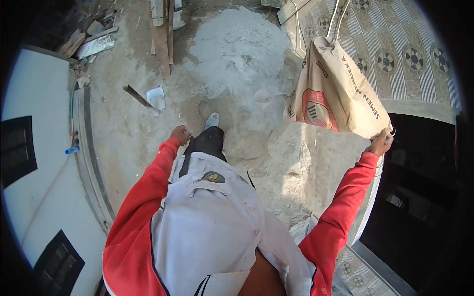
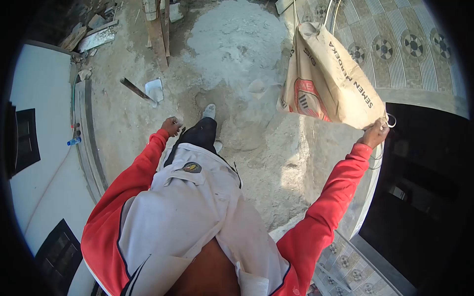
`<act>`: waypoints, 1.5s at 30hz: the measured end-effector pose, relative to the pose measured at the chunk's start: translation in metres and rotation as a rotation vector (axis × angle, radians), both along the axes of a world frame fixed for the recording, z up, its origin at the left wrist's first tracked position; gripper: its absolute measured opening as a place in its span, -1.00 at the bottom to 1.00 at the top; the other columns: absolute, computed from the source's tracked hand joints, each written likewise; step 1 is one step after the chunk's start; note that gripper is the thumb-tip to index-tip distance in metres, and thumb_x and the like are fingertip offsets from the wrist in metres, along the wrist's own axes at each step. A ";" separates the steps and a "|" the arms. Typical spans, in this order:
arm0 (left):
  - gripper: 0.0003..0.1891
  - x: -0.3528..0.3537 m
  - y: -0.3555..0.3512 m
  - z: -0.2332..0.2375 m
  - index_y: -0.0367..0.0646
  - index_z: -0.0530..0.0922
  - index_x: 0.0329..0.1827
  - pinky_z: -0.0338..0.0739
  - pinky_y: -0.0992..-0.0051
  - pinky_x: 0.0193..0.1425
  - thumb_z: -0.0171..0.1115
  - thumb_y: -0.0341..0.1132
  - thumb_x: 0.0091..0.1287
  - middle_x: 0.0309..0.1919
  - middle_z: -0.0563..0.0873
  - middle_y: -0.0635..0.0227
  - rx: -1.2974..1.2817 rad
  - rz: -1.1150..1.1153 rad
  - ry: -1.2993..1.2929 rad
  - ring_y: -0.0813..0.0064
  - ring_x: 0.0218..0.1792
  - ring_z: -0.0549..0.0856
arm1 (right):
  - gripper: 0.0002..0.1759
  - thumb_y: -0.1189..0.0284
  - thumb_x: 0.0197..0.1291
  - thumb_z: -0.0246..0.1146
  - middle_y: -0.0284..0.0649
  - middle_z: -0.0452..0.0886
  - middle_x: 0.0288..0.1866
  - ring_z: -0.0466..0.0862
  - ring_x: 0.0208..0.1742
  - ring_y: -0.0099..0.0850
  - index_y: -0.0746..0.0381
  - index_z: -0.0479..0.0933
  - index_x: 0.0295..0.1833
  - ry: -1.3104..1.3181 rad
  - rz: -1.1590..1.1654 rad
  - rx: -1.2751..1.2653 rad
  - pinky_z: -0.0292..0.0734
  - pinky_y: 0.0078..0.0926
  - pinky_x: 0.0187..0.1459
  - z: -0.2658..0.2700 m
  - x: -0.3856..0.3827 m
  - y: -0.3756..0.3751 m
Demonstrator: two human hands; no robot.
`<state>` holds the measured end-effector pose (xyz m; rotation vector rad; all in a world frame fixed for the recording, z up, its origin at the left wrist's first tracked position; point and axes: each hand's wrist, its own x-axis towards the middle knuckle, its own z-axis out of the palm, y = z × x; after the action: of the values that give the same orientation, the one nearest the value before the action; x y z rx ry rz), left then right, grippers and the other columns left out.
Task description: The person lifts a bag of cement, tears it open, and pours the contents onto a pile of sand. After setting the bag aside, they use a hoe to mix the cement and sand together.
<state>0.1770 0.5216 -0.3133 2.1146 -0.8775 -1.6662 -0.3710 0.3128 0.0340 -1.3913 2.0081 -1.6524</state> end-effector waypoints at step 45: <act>-0.73 0.258 0.264 -0.048 -0.16 0.53 -0.37 0.51 0.36 -0.35 0.24 -0.12 0.08 -0.51 0.65 0.23 -0.141 0.384 -0.147 0.32 -0.48 0.64 | -0.71 0.60 0.02 0.29 -0.10 0.56 -0.33 0.57 -0.35 -0.46 0.32 0.30 -0.20 -0.395 0.805 -0.341 0.52 -0.60 -0.31 0.037 0.568 -0.034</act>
<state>0.4353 0.7855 -0.3618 2.1613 -0.5611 -1.2349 0.1969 0.2792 0.0714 -1.5228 0.8006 -1.7025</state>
